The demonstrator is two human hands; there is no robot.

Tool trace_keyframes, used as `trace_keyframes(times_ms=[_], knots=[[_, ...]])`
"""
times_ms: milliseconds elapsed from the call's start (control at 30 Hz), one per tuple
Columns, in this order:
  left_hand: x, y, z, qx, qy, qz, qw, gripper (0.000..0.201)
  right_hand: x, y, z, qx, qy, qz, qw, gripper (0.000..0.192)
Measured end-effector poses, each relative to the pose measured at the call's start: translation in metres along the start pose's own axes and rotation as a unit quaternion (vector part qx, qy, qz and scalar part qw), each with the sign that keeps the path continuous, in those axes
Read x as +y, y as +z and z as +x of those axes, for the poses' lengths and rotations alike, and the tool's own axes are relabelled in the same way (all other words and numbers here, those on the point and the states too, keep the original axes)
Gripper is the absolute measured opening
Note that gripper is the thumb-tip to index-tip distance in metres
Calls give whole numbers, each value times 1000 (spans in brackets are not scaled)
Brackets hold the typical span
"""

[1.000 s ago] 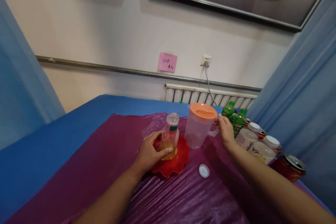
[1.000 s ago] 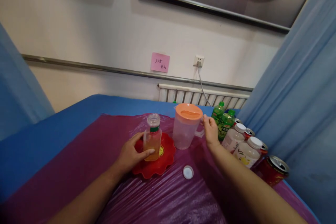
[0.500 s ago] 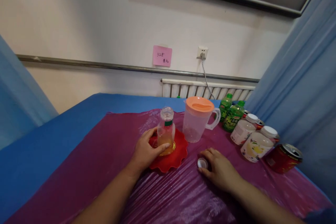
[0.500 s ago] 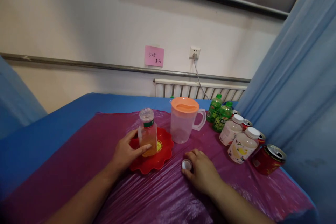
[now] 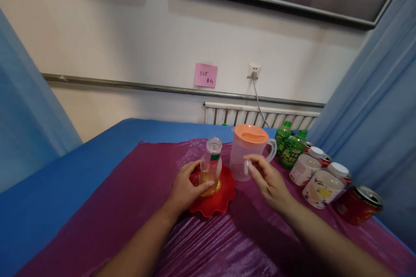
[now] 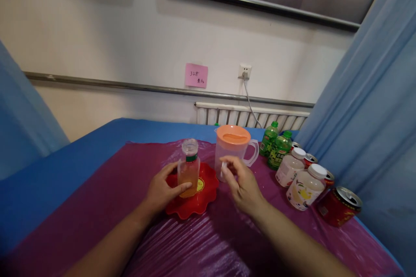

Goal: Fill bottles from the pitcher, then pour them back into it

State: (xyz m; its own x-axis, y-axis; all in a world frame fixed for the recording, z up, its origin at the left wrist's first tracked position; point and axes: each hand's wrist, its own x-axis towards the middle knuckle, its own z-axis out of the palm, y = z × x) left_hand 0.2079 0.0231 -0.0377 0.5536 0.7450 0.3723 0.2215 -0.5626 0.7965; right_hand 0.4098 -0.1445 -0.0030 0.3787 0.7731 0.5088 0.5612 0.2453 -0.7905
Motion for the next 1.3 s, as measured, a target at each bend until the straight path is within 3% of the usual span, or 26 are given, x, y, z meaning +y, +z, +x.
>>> trace_keyframes(times_ms=[100,167,267,400,533,700,933,1300], knots=[[2,-2,0,-8,3,5,1000,63,-19,16,36,98,-10,145,984,27],[3,-2,-1,-20,5,-5,1000,62,-26,32,52,132,-29,209,968,30],[3,-2,-3,-33,2,-27,999,61,-26,55,62,135,-41,257,956,30],[2,-2,-6,-40,14,-29,999,64,-11,72,53,142,-21,260,955,28],[3,-2,-7,-69,29,-17,997,64,5,67,39,125,-27,252,959,23],[9,-4,-7,-92,55,-19,994,62,20,48,28,86,-93,158,979,28],[8,-4,-6,-109,73,-10,991,61,22,38,24,60,-155,84,982,34],[3,-2,-6,-90,94,13,991,59,24,46,24,104,-128,98,981,31]])
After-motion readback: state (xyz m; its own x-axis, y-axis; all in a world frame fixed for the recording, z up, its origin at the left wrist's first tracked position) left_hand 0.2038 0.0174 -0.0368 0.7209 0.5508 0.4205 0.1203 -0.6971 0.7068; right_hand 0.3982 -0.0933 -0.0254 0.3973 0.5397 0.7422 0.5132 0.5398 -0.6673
